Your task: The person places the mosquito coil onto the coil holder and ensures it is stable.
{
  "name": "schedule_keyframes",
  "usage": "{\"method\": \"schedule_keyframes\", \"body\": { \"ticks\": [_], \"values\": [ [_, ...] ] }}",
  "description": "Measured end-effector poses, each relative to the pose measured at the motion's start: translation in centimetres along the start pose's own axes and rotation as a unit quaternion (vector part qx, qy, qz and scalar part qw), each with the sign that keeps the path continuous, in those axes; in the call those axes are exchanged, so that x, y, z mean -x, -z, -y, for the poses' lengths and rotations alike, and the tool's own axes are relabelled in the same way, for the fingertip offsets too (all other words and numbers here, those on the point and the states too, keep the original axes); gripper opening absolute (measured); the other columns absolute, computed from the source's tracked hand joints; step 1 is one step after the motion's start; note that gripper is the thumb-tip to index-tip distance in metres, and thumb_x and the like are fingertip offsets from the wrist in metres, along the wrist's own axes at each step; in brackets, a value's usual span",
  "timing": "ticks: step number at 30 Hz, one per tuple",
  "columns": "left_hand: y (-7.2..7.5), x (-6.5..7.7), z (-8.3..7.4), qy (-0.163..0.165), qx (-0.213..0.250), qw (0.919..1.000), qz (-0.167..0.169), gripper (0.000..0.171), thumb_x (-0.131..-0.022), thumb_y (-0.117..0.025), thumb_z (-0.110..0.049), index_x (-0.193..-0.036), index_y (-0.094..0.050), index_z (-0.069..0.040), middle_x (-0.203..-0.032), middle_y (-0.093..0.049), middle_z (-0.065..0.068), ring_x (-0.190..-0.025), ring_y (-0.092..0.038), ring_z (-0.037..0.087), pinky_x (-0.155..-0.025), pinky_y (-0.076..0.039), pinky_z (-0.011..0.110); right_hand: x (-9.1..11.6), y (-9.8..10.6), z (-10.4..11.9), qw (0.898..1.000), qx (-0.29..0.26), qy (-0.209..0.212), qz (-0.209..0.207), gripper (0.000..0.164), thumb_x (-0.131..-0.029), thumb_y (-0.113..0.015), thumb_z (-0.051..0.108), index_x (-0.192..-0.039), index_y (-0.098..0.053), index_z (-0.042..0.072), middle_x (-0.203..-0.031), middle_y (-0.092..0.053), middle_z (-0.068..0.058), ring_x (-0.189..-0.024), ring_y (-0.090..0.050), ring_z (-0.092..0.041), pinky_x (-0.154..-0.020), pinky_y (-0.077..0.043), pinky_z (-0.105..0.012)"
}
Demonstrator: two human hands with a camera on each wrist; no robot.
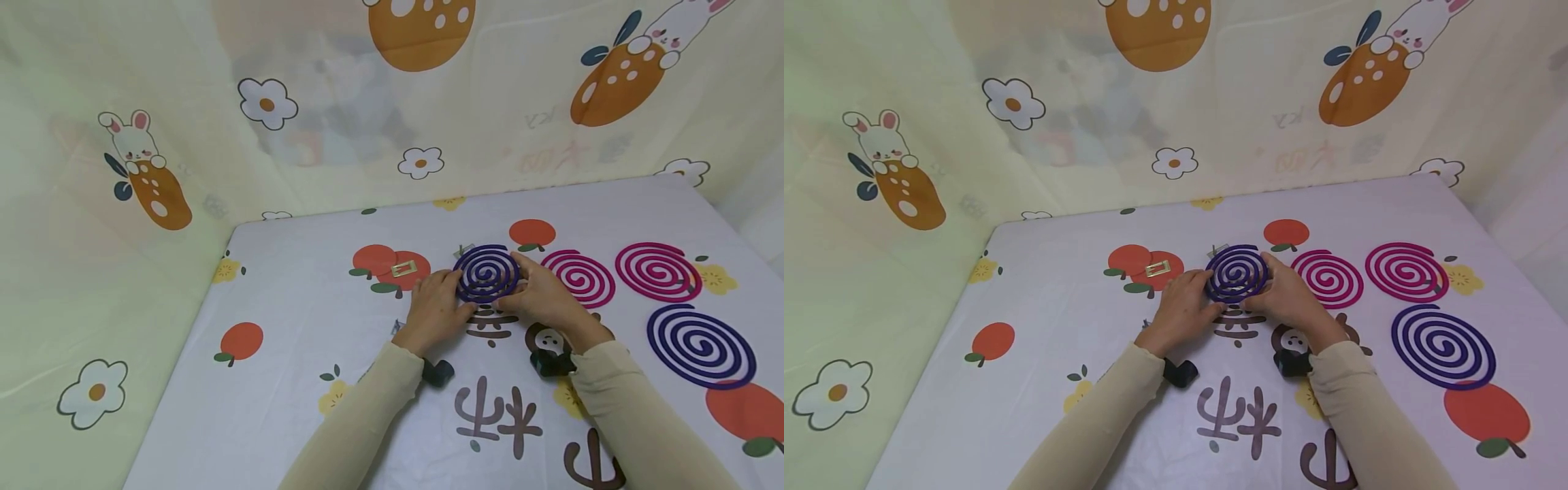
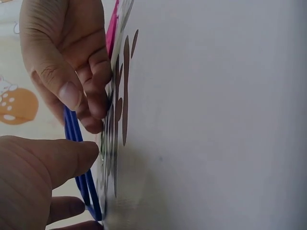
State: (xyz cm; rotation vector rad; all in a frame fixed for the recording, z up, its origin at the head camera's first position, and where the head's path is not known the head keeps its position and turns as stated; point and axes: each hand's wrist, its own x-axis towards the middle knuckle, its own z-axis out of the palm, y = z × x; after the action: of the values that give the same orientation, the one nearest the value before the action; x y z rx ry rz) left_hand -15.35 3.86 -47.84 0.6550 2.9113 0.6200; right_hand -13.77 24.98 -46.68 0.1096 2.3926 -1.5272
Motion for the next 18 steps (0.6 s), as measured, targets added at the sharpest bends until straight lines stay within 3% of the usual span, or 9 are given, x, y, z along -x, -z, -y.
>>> {"method": "schedule_keyframes", "body": {
  "ticks": [4, 7, 12, 18],
  "values": [
    [0.1, 0.1, -0.1, 0.002, 0.0, 1.0, 0.0, 0.066, -0.099, -0.069, -0.041, -0.154, -0.049, -0.012, -0.152, -0.053, 0.006, -0.143, -0.046, 0.024, -0.122, -0.031, 0.047, 0.3, -0.1, 0.2, 0.999, 0.032, 0.005, -0.008, 0.115, -0.087, -0.084, 0.014, -0.167, -0.003, 0.002, -0.15, -0.048, -0.035, -0.126, -0.061, -0.04, -0.11, -0.047, -0.054],
    [0.1, 0.0, -0.1, 0.003, 0.001, 1.0, 0.0, 0.066, -0.099, -0.069, -0.042, -0.155, -0.049, -0.012, -0.152, -0.053, 0.006, -0.143, -0.046, 0.024, -0.122, -0.031, 0.048, 0.6, -0.2, 0.4, 0.998, 0.053, 0.011, -0.015, 0.113, -0.087, -0.084, 0.015, -0.166, -0.005, 0.0, -0.143, -0.055, -0.033, -0.114, -0.066, -0.034, -0.102, -0.054, -0.045],
    [0.1, 0.0, -0.1, 0.006, 0.004, 1.0, 0.002, 0.067, -0.099, -0.069, -0.043, -0.156, -0.048, -0.013, -0.153, -0.053, 0.006, -0.144, -0.046, 0.024, -0.123, -0.029, 0.049, 1.0, -0.1, 0.6, 0.997, 0.079, 0.015, -0.022, 0.113, -0.087, -0.085, 0.017, -0.166, -0.006, -0.001, -0.13, -0.062, -0.031, -0.106, -0.065, -0.03, -0.084, -0.056, -0.03],
    [0.1, -0.1, 0.0, 0.008, 0.008, 0.9999, 0.004, 0.069, -0.099, -0.07, -0.044, -0.157, -0.046, -0.013, -0.154, -0.052, 0.006, -0.144, -0.046, 0.025, -0.122, -0.03, 0.049, 1.3, 0.1, 0.8, 0.99, 0.132, 0.032, -0.031, 0.113, -0.088, -0.085, 0.023, -0.165, -0.008, -0.003, -0.13, -0.061, -0.032, -0.104, -0.067, -0.034, -0.086, -0.057, -0.043]
  ]
}}
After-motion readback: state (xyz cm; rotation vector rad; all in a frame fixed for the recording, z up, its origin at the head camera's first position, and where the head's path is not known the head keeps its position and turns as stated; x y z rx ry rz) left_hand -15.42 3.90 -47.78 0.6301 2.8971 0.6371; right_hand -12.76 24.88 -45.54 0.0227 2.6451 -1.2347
